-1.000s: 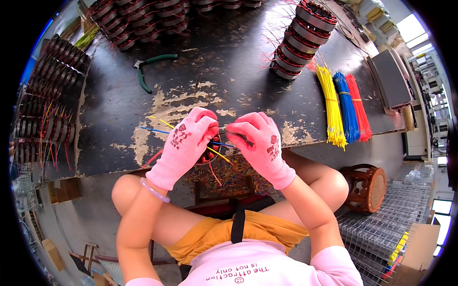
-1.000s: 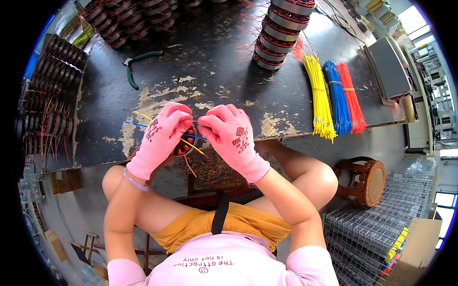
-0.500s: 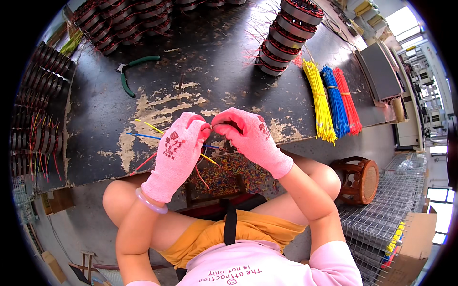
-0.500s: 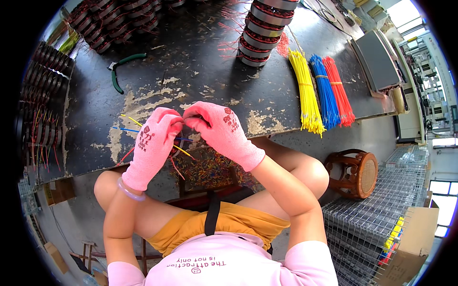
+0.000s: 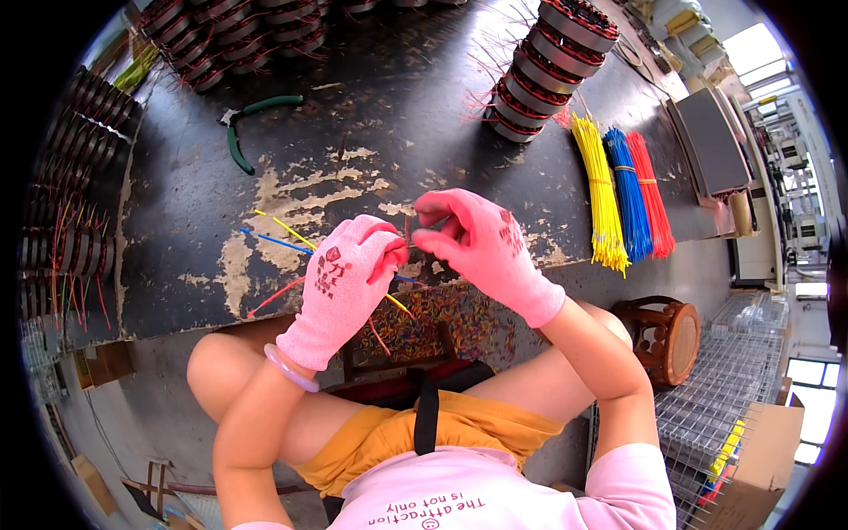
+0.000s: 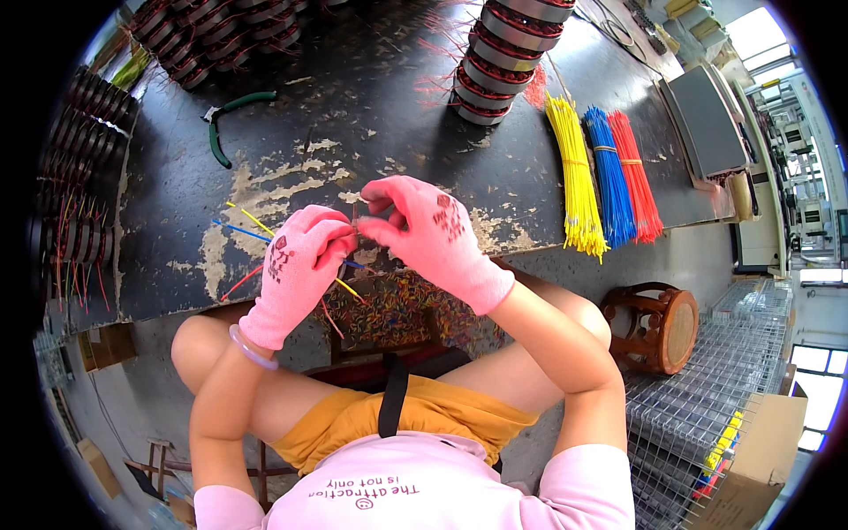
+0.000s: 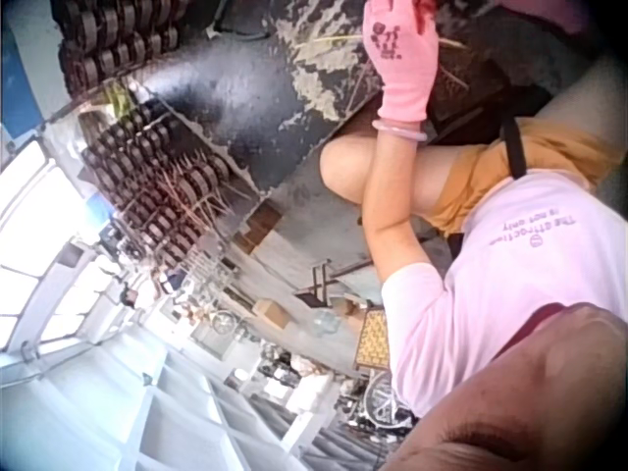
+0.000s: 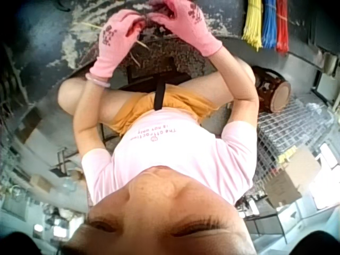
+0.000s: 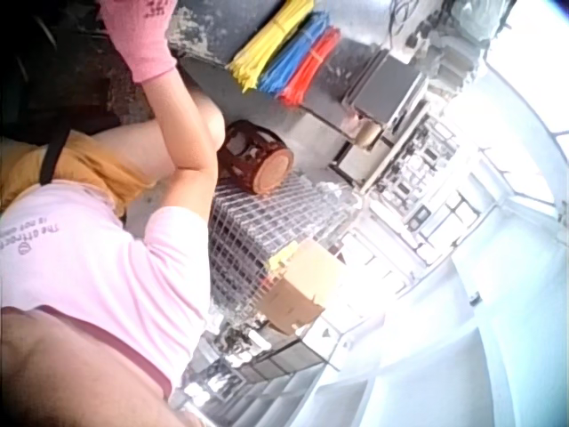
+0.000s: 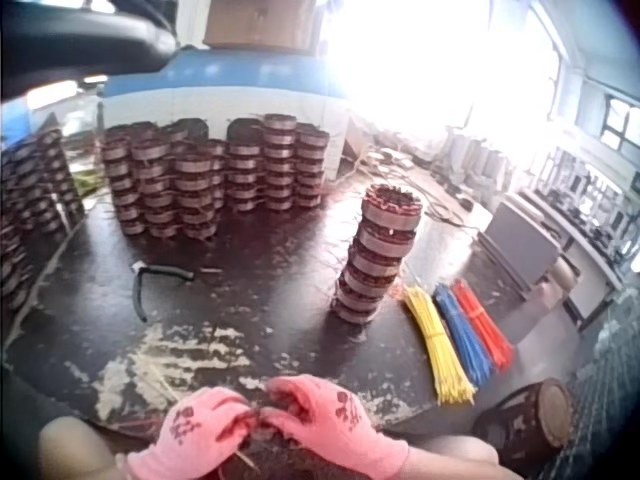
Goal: The person puts on pink gloves and uses a pair of pliers to cut and secure colored zip ties onto a metal coil component, handling one coil at a time on a workspace filled with similar components.
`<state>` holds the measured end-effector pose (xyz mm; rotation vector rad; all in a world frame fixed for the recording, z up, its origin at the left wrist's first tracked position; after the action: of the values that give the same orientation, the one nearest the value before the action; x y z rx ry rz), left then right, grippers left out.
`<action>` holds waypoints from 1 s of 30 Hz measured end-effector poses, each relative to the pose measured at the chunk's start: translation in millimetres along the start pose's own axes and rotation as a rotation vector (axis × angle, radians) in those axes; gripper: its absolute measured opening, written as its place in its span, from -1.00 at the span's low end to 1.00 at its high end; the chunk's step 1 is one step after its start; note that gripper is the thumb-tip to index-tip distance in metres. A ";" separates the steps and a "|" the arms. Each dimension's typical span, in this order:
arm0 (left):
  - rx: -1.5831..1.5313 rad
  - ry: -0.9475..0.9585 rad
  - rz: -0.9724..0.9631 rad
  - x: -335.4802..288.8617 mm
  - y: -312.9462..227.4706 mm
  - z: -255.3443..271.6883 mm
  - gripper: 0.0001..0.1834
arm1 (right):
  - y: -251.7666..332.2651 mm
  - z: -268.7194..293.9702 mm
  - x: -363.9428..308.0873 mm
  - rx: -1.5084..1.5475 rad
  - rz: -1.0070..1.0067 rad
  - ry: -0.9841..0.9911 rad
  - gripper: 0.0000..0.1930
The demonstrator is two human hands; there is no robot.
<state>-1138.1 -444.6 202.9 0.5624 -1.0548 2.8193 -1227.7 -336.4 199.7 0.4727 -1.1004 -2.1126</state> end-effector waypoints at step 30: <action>-0.049 0.011 0.011 1.0 1.9 -0.8 -0.86 | -23.5 -18.8 0.2 0.177 -0.311 0.220 -0.74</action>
<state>-1139.7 -445.6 201.5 0.5374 -1.1253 2.7944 -1226.4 -337.9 169.6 0.9919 -1.1479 -2.1665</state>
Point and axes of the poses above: each hand's wrist, its own x-axis towards the middle knuckle, its own z-axis out of the back of the hand, y = z × x, the point moved 10 cm from there along x, towards the middle knuckle, and after that the axes turned 2 degrees about -x, right-handed, at the moved point
